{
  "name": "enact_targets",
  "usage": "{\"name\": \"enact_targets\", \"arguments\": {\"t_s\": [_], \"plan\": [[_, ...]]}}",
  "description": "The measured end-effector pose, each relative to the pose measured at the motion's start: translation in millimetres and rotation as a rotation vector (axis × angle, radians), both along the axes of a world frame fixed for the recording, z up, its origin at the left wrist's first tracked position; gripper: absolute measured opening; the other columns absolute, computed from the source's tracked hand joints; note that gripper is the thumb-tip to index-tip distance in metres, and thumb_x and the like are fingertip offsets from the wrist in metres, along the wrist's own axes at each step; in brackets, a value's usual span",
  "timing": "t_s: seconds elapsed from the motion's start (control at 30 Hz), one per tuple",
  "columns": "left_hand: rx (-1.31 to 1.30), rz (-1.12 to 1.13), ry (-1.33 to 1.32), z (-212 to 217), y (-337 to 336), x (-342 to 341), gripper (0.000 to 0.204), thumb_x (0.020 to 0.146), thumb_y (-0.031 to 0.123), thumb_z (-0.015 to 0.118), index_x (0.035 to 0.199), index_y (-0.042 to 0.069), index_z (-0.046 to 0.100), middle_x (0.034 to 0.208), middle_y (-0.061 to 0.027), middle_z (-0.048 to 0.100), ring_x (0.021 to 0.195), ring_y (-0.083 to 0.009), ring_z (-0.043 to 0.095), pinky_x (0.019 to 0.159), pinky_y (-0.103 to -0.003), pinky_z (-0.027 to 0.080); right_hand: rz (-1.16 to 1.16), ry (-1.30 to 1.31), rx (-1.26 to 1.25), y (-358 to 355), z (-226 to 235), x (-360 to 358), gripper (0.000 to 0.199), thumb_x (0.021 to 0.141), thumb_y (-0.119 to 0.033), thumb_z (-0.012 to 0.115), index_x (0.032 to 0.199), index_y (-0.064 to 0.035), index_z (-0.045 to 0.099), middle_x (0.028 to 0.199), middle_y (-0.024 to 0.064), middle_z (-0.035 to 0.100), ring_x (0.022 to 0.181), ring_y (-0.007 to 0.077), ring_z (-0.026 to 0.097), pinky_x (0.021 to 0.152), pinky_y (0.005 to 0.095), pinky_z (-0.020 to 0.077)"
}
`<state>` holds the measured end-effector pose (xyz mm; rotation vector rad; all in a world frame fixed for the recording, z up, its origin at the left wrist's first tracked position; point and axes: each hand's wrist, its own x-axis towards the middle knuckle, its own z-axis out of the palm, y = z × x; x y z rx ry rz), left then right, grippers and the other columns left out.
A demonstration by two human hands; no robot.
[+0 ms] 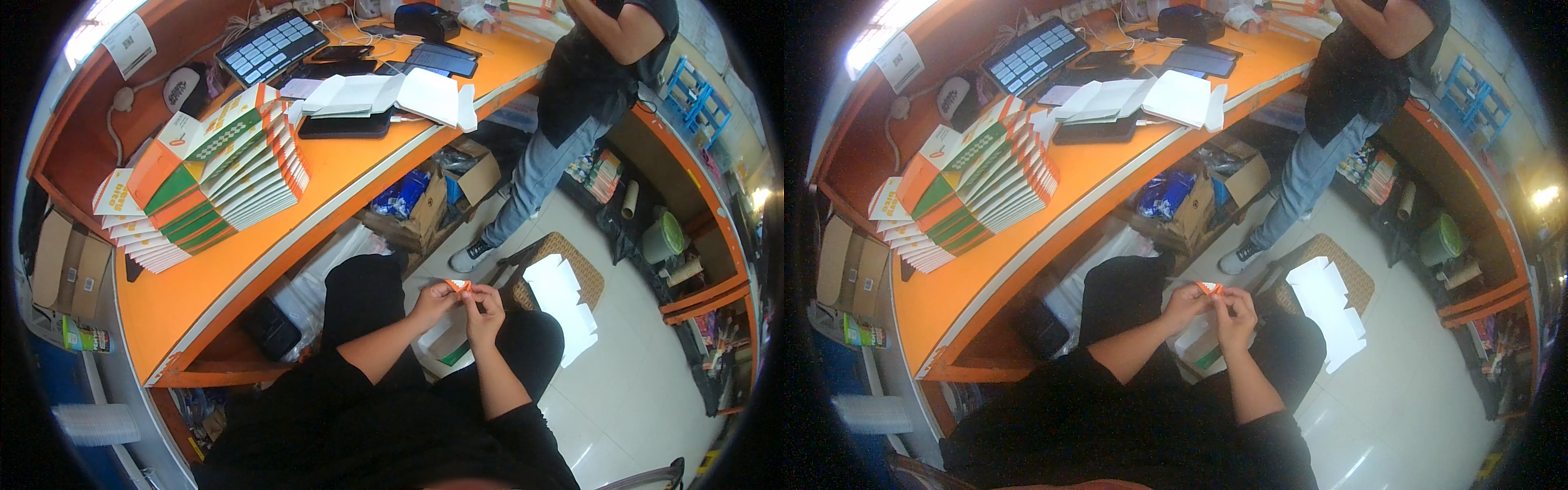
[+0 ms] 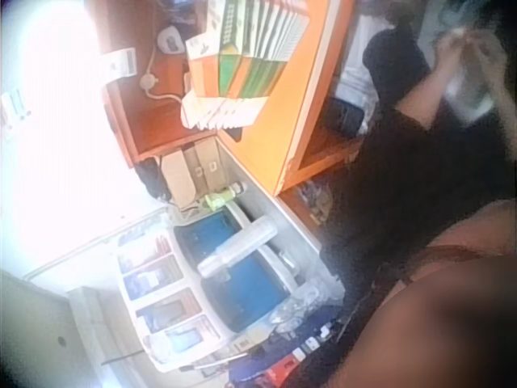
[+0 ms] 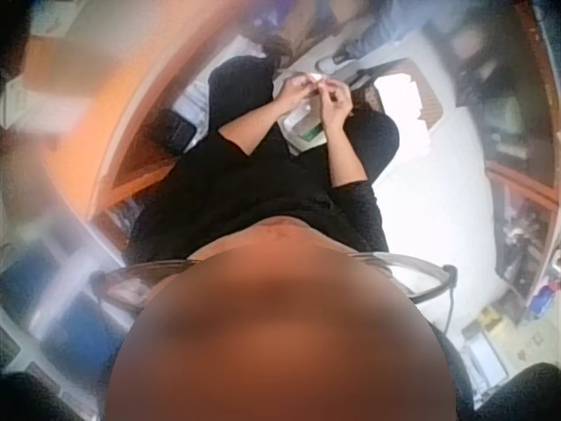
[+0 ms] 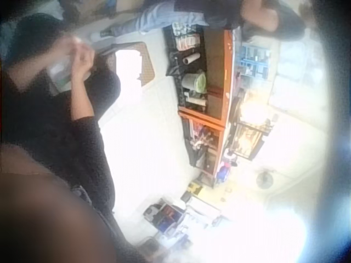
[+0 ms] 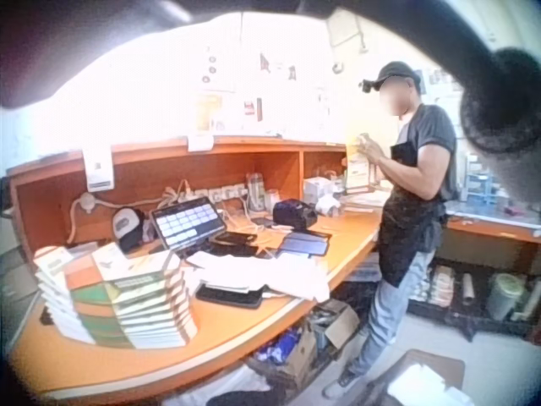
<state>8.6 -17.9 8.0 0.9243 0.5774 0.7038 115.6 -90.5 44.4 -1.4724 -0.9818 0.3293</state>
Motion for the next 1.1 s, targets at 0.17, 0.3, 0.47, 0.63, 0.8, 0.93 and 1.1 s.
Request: {"name": "enact_targets", "arguments": {"t_s": [0.17, 0.3, 0.47, 0.63, 0.8, 0.93, 1.1], "plan": [[-0.078, -0.023, 0.038, -1, 1, -1, 0.025, 0.095, 0.014, 0.058, 0.116, 0.000, 0.061, 0.114, -0.0084, 0.063, 0.104, -0.0166, 0.062, 0.091, -0.030, 0.051, -0.014, -0.031, -0.006, -1, 0, -2, 0.009, 0.080, -0.010, 0.074, 0.079, -0.0029, 0.070, 0.100, 0.0086, 0.065, 0.090, 0.0197, 0.061, 0.075, 0.0299, 0.0474], [-0.068, 0.008, 0.034, -4, 2, -2, 0.023, 0.095, 0.014, 0.058, 0.114, 0.000, 0.060, 0.112, -0.0069, 0.063, 0.102, -0.0143, 0.061, 0.091, -0.029, 0.051, 0.026, -0.058, -0.072, -2, -2, -4, 0.011, 0.080, -0.014, 0.074, 0.083, -0.0035, 0.072, 0.100, 0.0095, 0.065, 0.091, 0.0231, 0.063, 0.079, 0.0314, 0.0479], [-0.042, 0.068, 0.053, -6, 4, -2, 0.022, 0.098, 0.017, 0.054, 0.114, 0.002, 0.058, 0.111, -0.0061, 0.061, 0.099, -0.0141, 0.061, 0.088, -0.030, 0.052, 0.089, -0.057, -0.129, 5, -13, 8, 0.013, 0.081, -0.012, 0.073, 0.091, -0.0033, 0.072, 0.100, 0.0099, 0.066, 0.092, 0.0217, 0.063, 0.080, 0.0306, 0.0493], [-0.164, -0.048, 0.132, -6, 4, -2, 0.028, 0.099, 0.023, 0.052, 0.116, 0.002, 0.058, 0.110, -0.0064, 0.061, 0.099, -0.0149, 0.061, 0.088, -0.031, 0.052, 0.097, 0.473, -0.195, 10, -26, 12, 0.027, 0.081, -0.006, 0.071, 0.108, -0.0032, 0.067, 0.093, 0.0091, 0.068, 0.082, 0.0138, 0.064, 0.071, 0.0257, 0.0508], [-0.002, -0.243, 0.230, -11, 6, -4, 0.030, 0.097, 0.024, 0.055, 0.118, 0.001, 0.058, 0.107, -0.0068, 0.062, 0.099, -0.0157, 0.061, 0.087, -0.031, 0.051, 0.153, 0.250, -0.333, 3, -20, 10, 0.020, 0.083, -0.004, 0.067, 0.103, -0.0022, 0.067, 0.081, 0.0060, 0.067, 0.073, 0.0114, 0.063, 0.064, 0.0256, 0.0495], [0.402, 0.064, 0.439, -18, 11, 1, 0.033, 0.088, 0.022, 0.067, 0.113, 0.003, 0.059, 0.102, -0.0086, 0.064, 0.095, -0.0187, 0.062, 0.084, -0.033, 0.050, 0.053, 0.257, -0.395, 8, -16, 24, 0.016, 0.084, -0.007, 0.066, 0.099, -0.0024, 0.068, 0.076, 0.0056, 0.066, 0.072, 0.0104, 0.061, 0.064, 0.0266, 0.0479], [0.449, 0.540, 0.595, -11, 22, -1, 0.026, 0.079, 0.022, 0.076, 0.094, 0.003, 0.066, 0.093, -0.0081, 0.066, 0.080, -0.0171, 0.061, 0.076, -0.032, 0.049, -0.087, 0.208, -0.374, 11, -24, 42, 0.016, 0.083, -0.010, 0.067, 0.098, -0.0045, 0.069, 0.077, 0.0084, 0.067, 0.074, 0.0156, 0.062, 0.070, 0.0303, 0.0482]]}}
